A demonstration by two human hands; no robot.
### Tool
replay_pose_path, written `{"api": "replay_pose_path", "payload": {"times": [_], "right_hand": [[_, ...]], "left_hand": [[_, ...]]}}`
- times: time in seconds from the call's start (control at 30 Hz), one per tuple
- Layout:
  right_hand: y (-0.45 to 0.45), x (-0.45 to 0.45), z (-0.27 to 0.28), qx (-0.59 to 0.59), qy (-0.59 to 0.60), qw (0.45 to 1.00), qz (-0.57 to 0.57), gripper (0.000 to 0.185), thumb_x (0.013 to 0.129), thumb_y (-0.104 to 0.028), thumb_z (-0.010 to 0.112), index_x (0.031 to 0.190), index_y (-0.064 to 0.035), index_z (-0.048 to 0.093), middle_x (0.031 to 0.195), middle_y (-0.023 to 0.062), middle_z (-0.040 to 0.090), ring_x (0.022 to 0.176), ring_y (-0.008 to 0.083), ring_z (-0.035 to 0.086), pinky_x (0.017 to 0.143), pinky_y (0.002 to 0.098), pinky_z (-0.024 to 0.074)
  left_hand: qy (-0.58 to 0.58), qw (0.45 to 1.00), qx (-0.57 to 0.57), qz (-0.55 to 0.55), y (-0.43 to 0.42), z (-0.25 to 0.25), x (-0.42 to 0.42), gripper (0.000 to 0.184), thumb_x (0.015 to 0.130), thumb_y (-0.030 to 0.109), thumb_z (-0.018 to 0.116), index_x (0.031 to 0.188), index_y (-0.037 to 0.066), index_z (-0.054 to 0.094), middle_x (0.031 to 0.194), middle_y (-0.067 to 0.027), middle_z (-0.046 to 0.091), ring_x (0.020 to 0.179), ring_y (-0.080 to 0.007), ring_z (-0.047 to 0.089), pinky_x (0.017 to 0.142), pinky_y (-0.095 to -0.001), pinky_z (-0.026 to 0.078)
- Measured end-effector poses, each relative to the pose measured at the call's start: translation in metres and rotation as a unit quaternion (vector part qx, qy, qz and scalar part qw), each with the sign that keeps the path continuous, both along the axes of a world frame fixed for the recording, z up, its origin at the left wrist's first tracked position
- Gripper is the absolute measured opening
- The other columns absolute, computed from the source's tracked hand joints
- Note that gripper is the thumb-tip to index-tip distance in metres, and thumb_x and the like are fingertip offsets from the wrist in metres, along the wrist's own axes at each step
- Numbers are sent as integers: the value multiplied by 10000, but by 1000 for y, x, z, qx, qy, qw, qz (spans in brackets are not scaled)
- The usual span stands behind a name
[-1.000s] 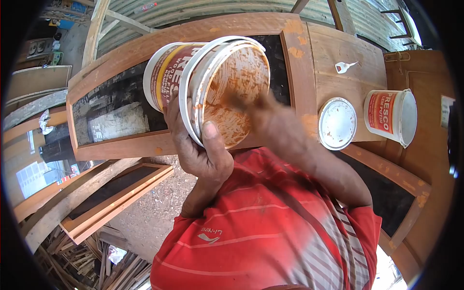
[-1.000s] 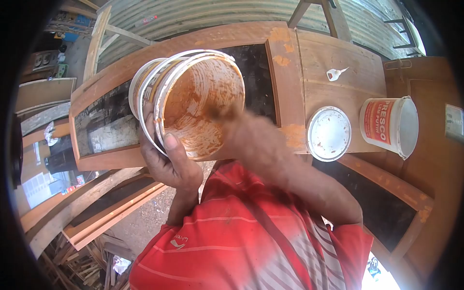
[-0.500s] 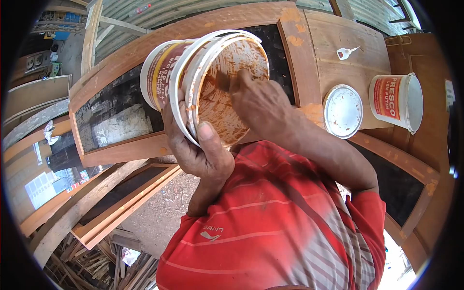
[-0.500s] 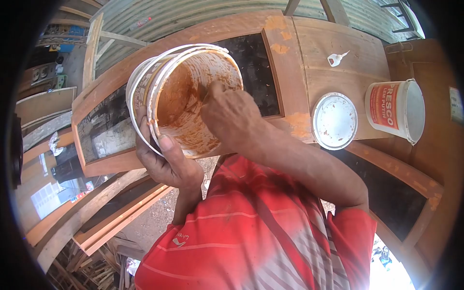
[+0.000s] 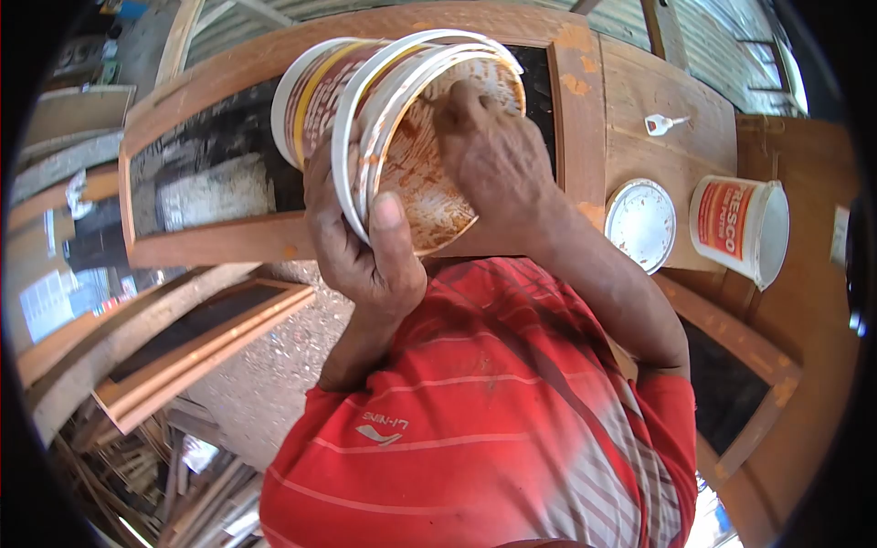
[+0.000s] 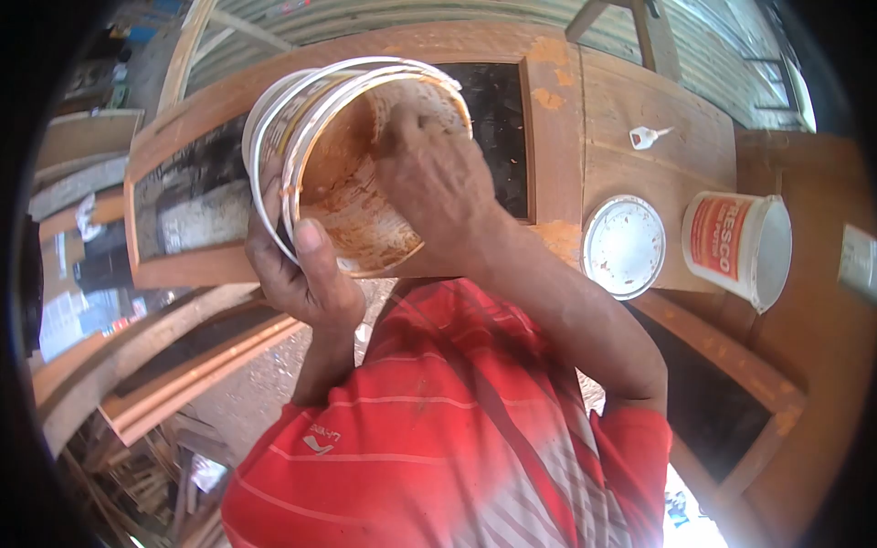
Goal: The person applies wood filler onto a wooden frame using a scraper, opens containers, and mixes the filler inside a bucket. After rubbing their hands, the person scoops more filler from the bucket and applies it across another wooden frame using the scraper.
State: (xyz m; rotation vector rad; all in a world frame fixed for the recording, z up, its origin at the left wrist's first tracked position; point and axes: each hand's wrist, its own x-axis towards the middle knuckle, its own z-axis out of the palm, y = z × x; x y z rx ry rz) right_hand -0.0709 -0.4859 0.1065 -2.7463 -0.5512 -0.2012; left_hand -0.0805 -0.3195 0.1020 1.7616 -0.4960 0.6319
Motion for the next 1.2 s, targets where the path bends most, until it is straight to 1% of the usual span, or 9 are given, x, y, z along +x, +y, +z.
{"api": "replay_pose_path", "payload": {"times": [0.13, 0.23, 0.43, 0.47, 0.53, 0.63, 0.83, 0.93, 1.2], "right_hand": [[1, -3, -25, 3, 45, 999, 20, 324, 863, -98, 661, 1120, 95, 617, 1039, 207, 596, 849, 350, 701, 720, 430, 599], [5, 12, -27, -19, -79, 996, -29, 274, 872, -65, 635, 1102, 84, 632, 1028, 208, 623, 828, 350, 716, 687, 441, 603], [-3, 21, -26, -4, 68, 998, -16, 221, 880, -58, 636, 1075, 41, 668, 1046, 213, 637, 793, 350, 736, 667, 433, 608], [-9, 22, -30, 16, -37, 999, -20, 214, 879, -59, 635, 1065, 41, 673, 1034, 203, 637, 788, 331, 736, 674, 423, 609], [1, 12, -32, -45, 5, 999, -4, 216, 877, -58, 636, 1063, 47, 671, 1049, 202, 637, 798, 332, 738, 685, 422, 608], [-4, 7, -20, -28, -25, 998, 50, 269, 844, -110, 680, 1056, 57, 671, 1079, 203, 635, 901, 329, 720, 703, 420, 608], [0, 0, -22, -41, 63, 996, 52, 326, 791, -149, 705, 1031, 68, 665, 1011, 196, 642, 962, 318, 693, 710, 427, 600], [-8, -4, 4, 3, 58, 998, -3, 339, 831, -145, 685, 1085, 74, 639, 1010, 221, 641, 934, 344, 698, 716, 450, 595], [-14, -9, 4, 109, 39, 992, 43, 255, 891, -140, 711, 1053, 40, 629, 939, 190, 605, 838, 391, 684, 721, 480, 566]], "left_hand": [[-8, 999, -8, -33, 2, -2, 1, 382, 1024, 177, 587, 1302, -85, 588, 1343, -241, 619, 1278, -369, 569, 1133, -516, 392], [-5, 1000, -14, -22, 1, -3, 0, 374, 1014, 171, 592, 1296, -75, 594, 1337, -229, 626, 1271, -371, 572, 1130, -518, 392], [-21, 999, 19, -35, 1, -2, 3, 406, 1027, 179, 568, 1334, -87, 563, 1384, -245, 606, 1305, -357, 561, 1154, -512, 381], [-18, 998, 24, -46, 1, -1, 4, 437, 1048, 195, 550, 1369, -100, 529, 1429, -254, 577, 1341, -340, 546, 1161, -482, 390], [-7, 998, 32, -49, 0, -1, 3, 464, 1062, 212, 540, 1396, -109, 503, 1456, -259, 562, 1363, -322, 540, 1159, -459, 405], [10, 998, 23, -59, 0, 0, 5, 477, 1070, 220, 536, 1406, -115, 490, 1468, -261, 557, 1369, -307, 540, 1157, -447, 413], [-6, 998, 31, -50, 3, 0, 10, 464, 1064, 213, 551, 1393, -109, 499, 1467, -261, 560, 1338, -286, 561, 1141, -429, 433], [12, 999, 8, -51, 1, -2, 6, 453, 1060, 197, 559, 1390, -108, 502, 1453, -253, 572, 1338, -283, 561, 1148, -429, 424], [13, 1000, 2, -27, 4, 2, 10, 424, 1061, 203, 573, 1360, -96, 549, 1407, -205, 614, 1220, -215, 602, 1067, -373, 463]]}}
